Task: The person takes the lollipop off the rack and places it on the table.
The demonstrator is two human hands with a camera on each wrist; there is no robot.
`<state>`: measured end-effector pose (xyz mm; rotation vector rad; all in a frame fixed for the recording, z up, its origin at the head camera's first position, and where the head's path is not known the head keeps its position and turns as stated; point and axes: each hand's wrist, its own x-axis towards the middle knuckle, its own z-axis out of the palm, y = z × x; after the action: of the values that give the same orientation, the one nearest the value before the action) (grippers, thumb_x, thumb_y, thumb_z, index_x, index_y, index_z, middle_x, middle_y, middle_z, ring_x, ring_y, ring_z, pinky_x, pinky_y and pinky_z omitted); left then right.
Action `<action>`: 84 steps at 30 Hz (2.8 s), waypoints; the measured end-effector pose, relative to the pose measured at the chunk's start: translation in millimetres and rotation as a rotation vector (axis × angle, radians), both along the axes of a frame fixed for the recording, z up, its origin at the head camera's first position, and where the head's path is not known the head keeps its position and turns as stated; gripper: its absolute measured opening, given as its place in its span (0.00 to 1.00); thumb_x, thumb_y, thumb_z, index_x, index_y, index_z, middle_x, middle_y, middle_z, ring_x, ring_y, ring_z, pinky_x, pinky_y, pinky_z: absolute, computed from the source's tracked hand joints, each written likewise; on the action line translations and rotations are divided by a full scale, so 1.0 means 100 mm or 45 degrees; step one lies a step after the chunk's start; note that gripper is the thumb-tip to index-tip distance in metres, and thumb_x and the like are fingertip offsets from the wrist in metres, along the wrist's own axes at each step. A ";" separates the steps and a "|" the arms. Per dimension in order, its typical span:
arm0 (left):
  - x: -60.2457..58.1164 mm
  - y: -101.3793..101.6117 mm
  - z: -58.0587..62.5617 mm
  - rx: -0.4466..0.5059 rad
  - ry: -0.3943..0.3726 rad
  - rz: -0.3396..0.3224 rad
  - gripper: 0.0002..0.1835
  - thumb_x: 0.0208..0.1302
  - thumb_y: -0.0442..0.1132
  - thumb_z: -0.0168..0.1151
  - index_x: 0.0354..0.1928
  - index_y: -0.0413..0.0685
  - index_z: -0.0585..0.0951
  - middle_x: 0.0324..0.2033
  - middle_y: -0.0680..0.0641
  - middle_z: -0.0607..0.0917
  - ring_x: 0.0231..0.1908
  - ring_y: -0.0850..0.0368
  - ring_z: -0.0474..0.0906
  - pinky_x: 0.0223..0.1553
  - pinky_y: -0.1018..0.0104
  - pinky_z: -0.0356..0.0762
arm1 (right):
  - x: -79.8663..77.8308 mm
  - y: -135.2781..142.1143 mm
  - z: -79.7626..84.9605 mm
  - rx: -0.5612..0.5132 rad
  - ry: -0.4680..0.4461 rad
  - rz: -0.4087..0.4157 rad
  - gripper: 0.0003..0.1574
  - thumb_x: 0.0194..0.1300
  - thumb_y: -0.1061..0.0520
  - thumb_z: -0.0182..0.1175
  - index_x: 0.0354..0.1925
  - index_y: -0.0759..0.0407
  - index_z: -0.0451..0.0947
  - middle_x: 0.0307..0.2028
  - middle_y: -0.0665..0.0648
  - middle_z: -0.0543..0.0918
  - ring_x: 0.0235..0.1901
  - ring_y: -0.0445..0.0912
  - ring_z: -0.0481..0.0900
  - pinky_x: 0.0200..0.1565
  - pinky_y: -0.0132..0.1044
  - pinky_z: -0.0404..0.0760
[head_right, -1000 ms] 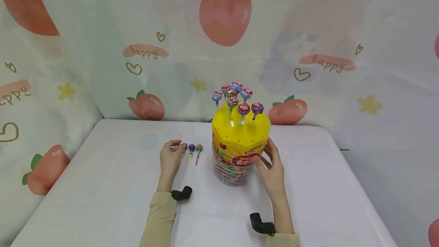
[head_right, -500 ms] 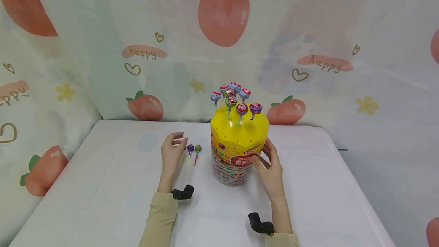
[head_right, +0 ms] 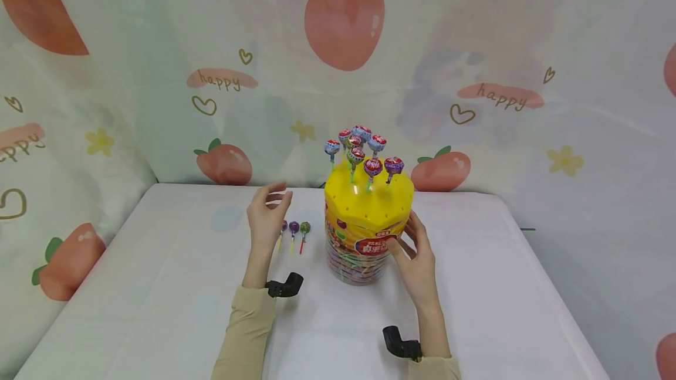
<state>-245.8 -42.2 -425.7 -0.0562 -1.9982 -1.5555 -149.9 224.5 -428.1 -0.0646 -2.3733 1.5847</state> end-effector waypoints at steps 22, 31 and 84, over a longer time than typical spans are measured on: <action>-0.04 0.26 0.60 -0.060 0.236 -0.179 0.14 0.60 0.36 0.66 0.48 0.42 0.82 0.41 0.42 0.84 0.39 0.49 0.83 0.40 0.58 0.83 | -0.01 0.01 -0.01 -0.002 0.010 0.012 0.42 0.70 0.55 0.55 0.75 0.45 0.48 0.71 0.56 0.61 0.69 0.52 0.62 0.62 0.29 0.67; -0.06 0.32 0.77 -0.102 0.298 -0.215 0.14 0.60 0.36 0.66 0.48 0.42 0.82 0.41 0.42 0.85 0.38 0.49 0.83 0.40 0.59 0.82 | 0.00 0.01 0.00 -0.003 -0.002 0.006 0.42 0.70 0.55 0.55 0.75 0.46 0.48 0.71 0.56 0.61 0.69 0.51 0.62 0.63 0.35 0.67; -0.01 0.61 0.98 -0.139 0.431 -0.363 0.15 0.61 0.35 0.65 0.49 0.39 0.78 0.42 0.41 0.82 0.37 0.49 0.83 0.39 0.66 0.83 | 0.00 0.02 -0.02 -0.023 0.033 0.019 0.42 0.70 0.56 0.55 0.75 0.47 0.49 0.71 0.57 0.61 0.68 0.51 0.62 0.53 0.13 0.64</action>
<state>-246.8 19.2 -327.4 -0.6309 -1.8571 -1.4847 -149.5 226.1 -429.9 -0.0303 -2.3453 1.6040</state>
